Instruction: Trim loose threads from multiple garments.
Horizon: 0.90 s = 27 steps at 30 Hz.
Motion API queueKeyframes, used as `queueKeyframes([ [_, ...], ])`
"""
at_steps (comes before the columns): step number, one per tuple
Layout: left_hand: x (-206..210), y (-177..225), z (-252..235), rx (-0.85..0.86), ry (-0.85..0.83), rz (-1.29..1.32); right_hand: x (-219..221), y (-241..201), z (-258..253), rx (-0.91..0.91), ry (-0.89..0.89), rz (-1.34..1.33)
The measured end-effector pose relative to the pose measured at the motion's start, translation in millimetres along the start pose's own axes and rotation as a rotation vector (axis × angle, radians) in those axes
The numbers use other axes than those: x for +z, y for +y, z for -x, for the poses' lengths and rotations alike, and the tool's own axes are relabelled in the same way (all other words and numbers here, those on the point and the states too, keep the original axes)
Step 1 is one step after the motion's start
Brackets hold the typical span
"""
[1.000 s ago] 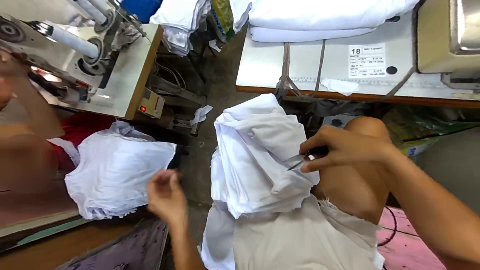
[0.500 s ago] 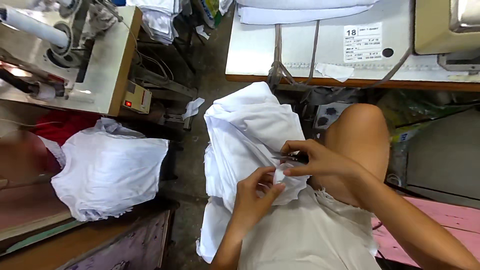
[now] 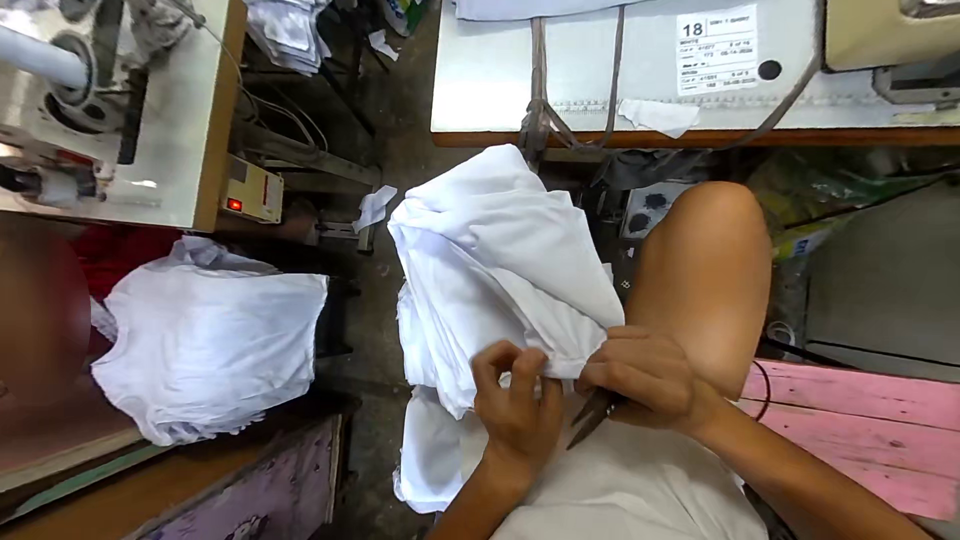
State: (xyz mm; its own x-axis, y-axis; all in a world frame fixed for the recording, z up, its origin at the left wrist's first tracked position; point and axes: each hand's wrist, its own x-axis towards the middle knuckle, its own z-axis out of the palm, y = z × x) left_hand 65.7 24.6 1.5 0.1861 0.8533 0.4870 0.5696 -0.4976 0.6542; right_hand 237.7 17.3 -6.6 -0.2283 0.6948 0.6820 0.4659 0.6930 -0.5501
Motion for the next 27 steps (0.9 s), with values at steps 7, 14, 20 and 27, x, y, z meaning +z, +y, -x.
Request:
queueKeyframes([
  [7,-9.9,-3.7,6.6,0.144,0.047,0.084,6.8,-17.0,14.7,-0.037,0.056,0.019],
  [14,-11.2,0.9,10.4,0.146,-0.036,0.376,19.9,-16.1,22.2,0.160,0.129,0.093],
  [20,-15.4,-10.3,-9.7,0.036,-0.052,0.340,-26.8,51.1,-19.6,0.775,0.163,0.017],
  [27,-32.7,-42.0,-9.6,0.030,-0.230,0.033,-64.9,94.0,-21.4,1.066,0.154,0.101],
])
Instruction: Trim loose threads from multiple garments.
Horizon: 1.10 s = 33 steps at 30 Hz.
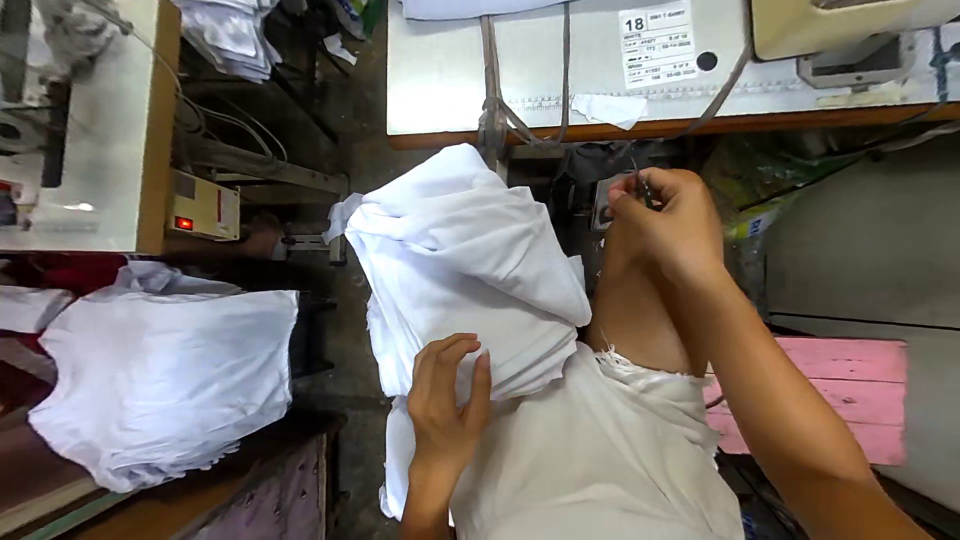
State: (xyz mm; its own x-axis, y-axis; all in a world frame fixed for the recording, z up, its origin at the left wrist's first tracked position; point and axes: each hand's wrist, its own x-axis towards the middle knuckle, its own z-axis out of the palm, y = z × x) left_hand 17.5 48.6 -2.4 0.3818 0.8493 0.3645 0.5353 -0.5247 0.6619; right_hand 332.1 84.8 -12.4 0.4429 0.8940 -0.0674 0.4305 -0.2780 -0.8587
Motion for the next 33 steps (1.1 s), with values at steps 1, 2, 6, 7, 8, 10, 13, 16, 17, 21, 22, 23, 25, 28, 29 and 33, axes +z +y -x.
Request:
queueKeyframes([
  [1,-2.7,-3.5,1.8,-0.022,-0.011,-0.034,-0.7,3.4,2.2,0.007,0.001,-0.023],
  [2,-5.7,-6.9,3.1,-0.045,-0.019,-0.071,-0.7,7.3,4.8,0.010,-0.004,-0.033],
  [6,-25.8,-21.4,6.5,-0.124,-0.016,-0.199,3.8,18.3,19.0,0.034,-0.080,-0.066],
  [7,-31.0,-25.1,7.6,-0.148,-0.005,-0.228,6.3,20.7,18.1,0.041,-0.088,-0.078],
  [8,-35.9,-28.0,9.2,-0.177,0.007,-0.253,9.4,23.4,15.2,0.048,-0.099,-0.087],
  [10,-44.5,-32.3,14.0,-0.241,0.023,-0.260,15.4,25.0,13.6,0.037,-0.152,-0.068],
  [13,-51.9,-33.0,23.8,-0.288,-0.007,-0.141,23.9,24.9,20.1,-0.023,-0.313,-0.016],
  [16,-47.4,-21.6,33.8,-0.266,-0.069,-0.029,34.9,26.6,28.8,-0.028,-0.402,0.027],
  [17,-43.4,-17.2,37.2,-0.237,-0.086,-0.013,37.7,29.1,29.7,-0.020,-0.406,0.045],
  [21,-24.2,-8.1,48.5,-0.099,-0.149,-0.098,36.3,40.3,30.7,0.050,-0.356,0.117],
  [22,-20.2,-6.9,50.2,-0.081,-0.132,-0.124,33.2,40.4,29.2,0.068,-0.330,0.136],
  [23,-16.7,-4.6,51.6,-0.079,-0.090,-0.148,29.7,40.9,26.3,0.071,-0.297,0.148],
  [25,-11.3,4.6,53.2,-0.135,0.030,-0.192,19.4,39.6,23.4,0.067,-0.223,0.179],
  [28,-2.5,17.1,53.9,-0.290,0.053,-0.242,3.6,28.9,24.9,0.025,-0.127,0.235],
  [29,1.3,19.0,54.4,-0.335,0.040,-0.248,0.2,22.5,26.0,0.007,-0.104,0.250],
  [33,11.6,24.7,52.1,-0.439,0.018,-0.258,-3.0,1.6,34.1,-0.068,-0.055,0.238],
])
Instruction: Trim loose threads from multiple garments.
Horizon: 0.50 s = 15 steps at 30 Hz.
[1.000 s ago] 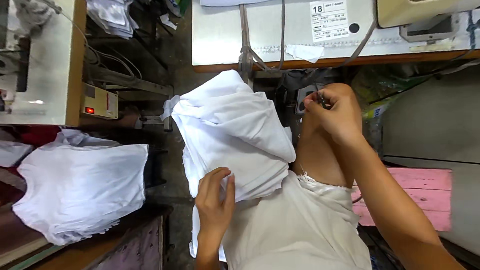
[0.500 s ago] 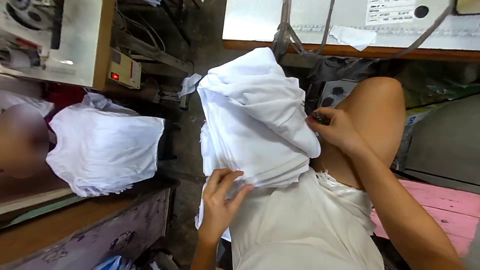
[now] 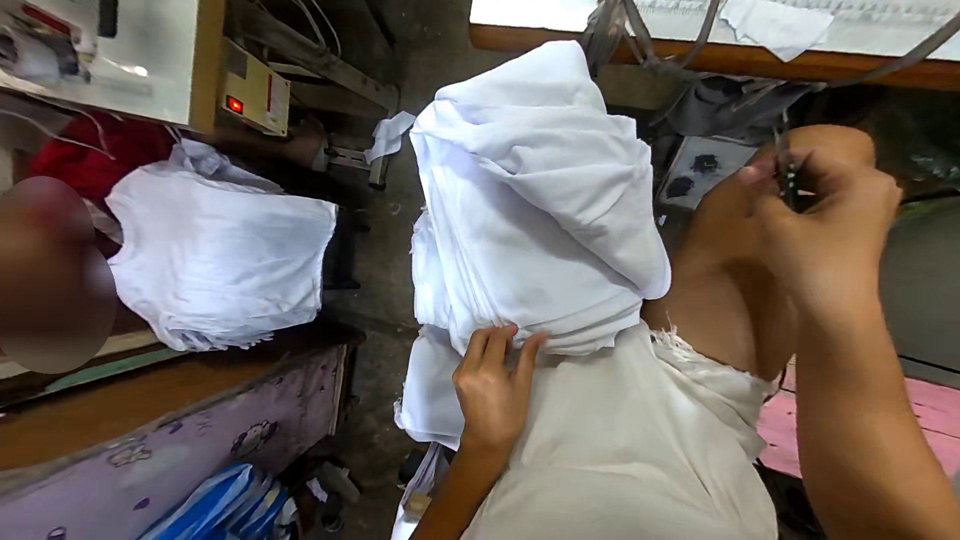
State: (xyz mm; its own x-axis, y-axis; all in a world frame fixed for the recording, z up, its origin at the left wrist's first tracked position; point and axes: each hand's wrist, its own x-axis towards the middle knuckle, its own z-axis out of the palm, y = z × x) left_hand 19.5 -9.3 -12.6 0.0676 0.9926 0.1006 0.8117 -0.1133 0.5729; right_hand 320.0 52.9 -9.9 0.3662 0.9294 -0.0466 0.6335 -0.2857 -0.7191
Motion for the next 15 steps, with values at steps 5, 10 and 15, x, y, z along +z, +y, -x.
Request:
queueKeyframes([
  [5,4.3,1.6,1.8,-0.029,-0.027,-0.041,3.2,-23.6,17.5,-0.125,0.011,-0.032],
  [10,-5.9,-7.4,-0.3,-0.062,-0.099,0.127,-7.3,-16.9,9.7,-0.058,0.057,0.166],
  [15,-20.3,-28.0,-0.2,-0.073,-0.206,0.477,-20.9,5.2,-15.5,0.117,0.046,0.369],
])
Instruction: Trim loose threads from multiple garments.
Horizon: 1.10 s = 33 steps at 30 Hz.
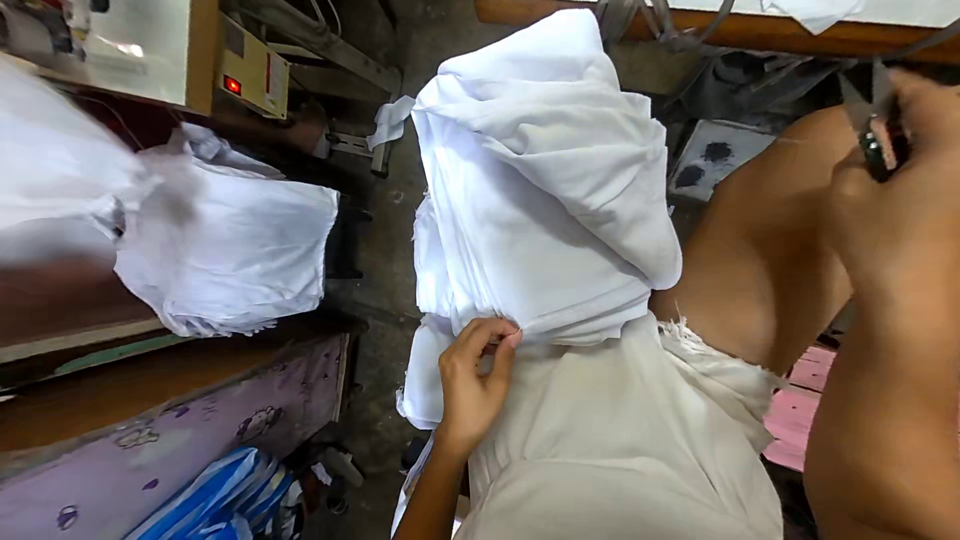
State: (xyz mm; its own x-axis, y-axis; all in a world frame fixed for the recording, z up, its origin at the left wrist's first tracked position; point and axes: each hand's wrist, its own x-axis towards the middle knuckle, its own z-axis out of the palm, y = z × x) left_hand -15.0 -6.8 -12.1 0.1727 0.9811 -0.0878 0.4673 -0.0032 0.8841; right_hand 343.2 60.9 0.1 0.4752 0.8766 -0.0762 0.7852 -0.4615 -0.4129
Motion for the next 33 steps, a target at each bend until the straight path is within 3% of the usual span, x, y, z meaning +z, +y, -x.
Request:
queueKeyframes([
  [4,-4.1,-1.8,1.9,-0.006,-0.006,0.106,-3.4,-25.6,34.5,-0.260,-0.174,-0.278],
  [6,-4.3,-1.7,2.0,-0.009,-0.009,0.144,9.6,-43.0,62.1,-0.338,-0.512,-0.622],
  [9,-4.5,-1.5,2.1,-0.006,-0.008,0.182,25.4,-69.5,95.5,-0.140,-1.282,-0.948],
  [10,-4.9,-1.3,2.5,-0.005,-0.005,0.189,29.7,-77.2,104.1,-0.019,-1.442,-0.975],
  [12,-5.9,-0.2,3.1,-0.009,0.000,0.197,37.8,-88.0,116.6,0.224,-1.598,-0.985],
  [15,-6.6,-0.4,3.6,-0.019,0.021,0.193,44.0,-95.7,123.1,0.441,-1.597,-0.979],
  [20,-6.6,1.7,4.9,-0.027,0.023,0.168,48.6,-97.8,125.9,0.594,-1.570,-1.095],
  [33,-9.5,0.0,4.1,0.044,-0.030,0.085,56.7,-100.5,129.1,0.677,-1.568,-1.210],
])
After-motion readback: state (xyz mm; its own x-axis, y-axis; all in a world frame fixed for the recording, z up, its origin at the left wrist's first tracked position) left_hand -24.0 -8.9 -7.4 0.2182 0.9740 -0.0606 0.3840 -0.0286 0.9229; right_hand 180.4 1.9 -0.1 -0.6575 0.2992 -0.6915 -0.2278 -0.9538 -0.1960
